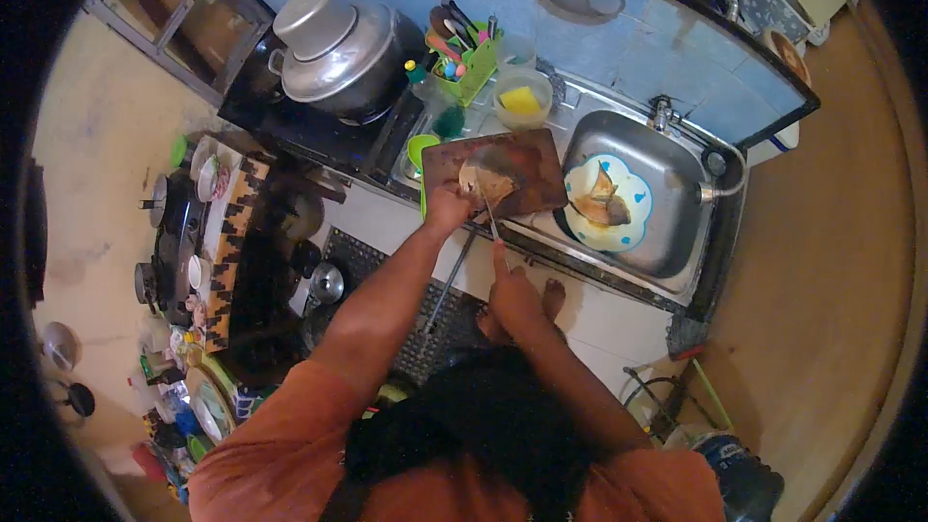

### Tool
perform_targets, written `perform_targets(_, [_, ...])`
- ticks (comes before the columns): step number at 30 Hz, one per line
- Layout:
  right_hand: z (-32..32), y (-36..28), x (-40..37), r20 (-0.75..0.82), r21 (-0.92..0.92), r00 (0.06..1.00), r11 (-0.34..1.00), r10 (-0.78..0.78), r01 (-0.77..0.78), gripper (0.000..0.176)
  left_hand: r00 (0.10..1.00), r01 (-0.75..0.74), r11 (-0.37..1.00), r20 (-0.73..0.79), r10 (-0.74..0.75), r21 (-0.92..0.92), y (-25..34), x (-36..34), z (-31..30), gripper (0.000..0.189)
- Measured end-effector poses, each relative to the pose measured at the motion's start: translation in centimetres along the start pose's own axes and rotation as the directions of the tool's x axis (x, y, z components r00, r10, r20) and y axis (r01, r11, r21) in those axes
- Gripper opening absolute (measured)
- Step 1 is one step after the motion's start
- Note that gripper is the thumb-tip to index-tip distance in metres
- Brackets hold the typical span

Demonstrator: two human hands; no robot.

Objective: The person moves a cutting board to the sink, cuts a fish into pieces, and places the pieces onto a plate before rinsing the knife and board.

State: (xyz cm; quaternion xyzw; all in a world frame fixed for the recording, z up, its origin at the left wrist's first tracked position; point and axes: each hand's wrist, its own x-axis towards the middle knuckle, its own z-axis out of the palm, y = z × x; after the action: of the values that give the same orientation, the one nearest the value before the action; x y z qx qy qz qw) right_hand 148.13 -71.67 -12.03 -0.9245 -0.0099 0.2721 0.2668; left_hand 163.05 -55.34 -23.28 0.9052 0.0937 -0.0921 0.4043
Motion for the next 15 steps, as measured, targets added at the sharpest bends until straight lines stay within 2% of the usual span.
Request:
perform_targets(2, [-1.0,-0.9,0.1,-0.008,0.069,1.0,0.998,-0.003,0.004,0.08,0.985,-0.135,0.988,-0.098,0.141,0.07,-0.5,0.2,0.7,0.018])
perform_targets(3, [-0.5,-0.4,1.2,-0.011,0.069,1.0,0.998,0.002,-0.001,0.08,0.985,-0.139,0.988,-0.094,0.145,0.068,-0.2,0.2,0.8,0.018])
perform_targets(5, [1.4,0.7,3.9,-0.149,0.093,0.984,0.989,-0.099,0.114,0.081,0.999,0.032,0.999,-0.032,-0.032,0.01,0.4,-0.1,0.4,0.024])
perform_targets(6, [1.0,0.5,3.8,-0.154,0.095,0.983,0.989,-0.101,0.116,0.081,0.999,0.027,1.0,-0.035,-0.027,0.013,0.9,0.1,-0.3,0.024])
perform_targets(7, [0.8,0.7,3.4,-0.144,0.096,0.985,0.989,-0.097,0.112,0.081,0.985,0.174,0.969,0.054,-0.167,-0.176,1.4,0.1,-0.7,0.022])
perform_targets(8, [0.4,0.8,3.2,-0.133,0.093,0.987,0.99,-0.094,0.107,0.082,0.944,0.325,0.88,0.167,-0.283,-0.346,1.9,0.1,-0.9,0.02])
perform_targets(9, [0.1,0.8,3.1,-0.132,0.09,0.987,0.99,-0.093,0.105,0.082,0.944,0.326,0.879,0.169,-0.283,-0.349,1.9,0.2,-1.3,0.02])
perform_targets(11, [-0.3,0.7,3.1,-0.074,0.118,0.995,0.99,-0.062,0.071,0.082,0.966,0.23,0.935,0.177,-0.187,-0.268,1.7,0.2,-2.3,0.016])
perform_targets(12, [-0.4,0.6,3.1,-0.072,0.12,0.996,0.99,-0.061,0.069,0.082,0.966,0.232,0.935,0.179,-0.189,-0.266,2.0,0.0,-2.5,0.016])
perform_targets(14, [-0.6,0.5,3.1,-0.055,0.073,0.998,0.997,-0.029,0.033,0.083,0.993,-0.097,0.976,0.04,0.107,-0.196,2.6,-0.5,-3.0,0.017])
perform_targets(15, [-0.7,0.6,3.3,-0.057,0.077,0.998,0.997,-0.025,0.029,0.083,0.993,-0.098,0.976,0.045,0.109,-0.194,2.6,0.0,-2.8,0.017])
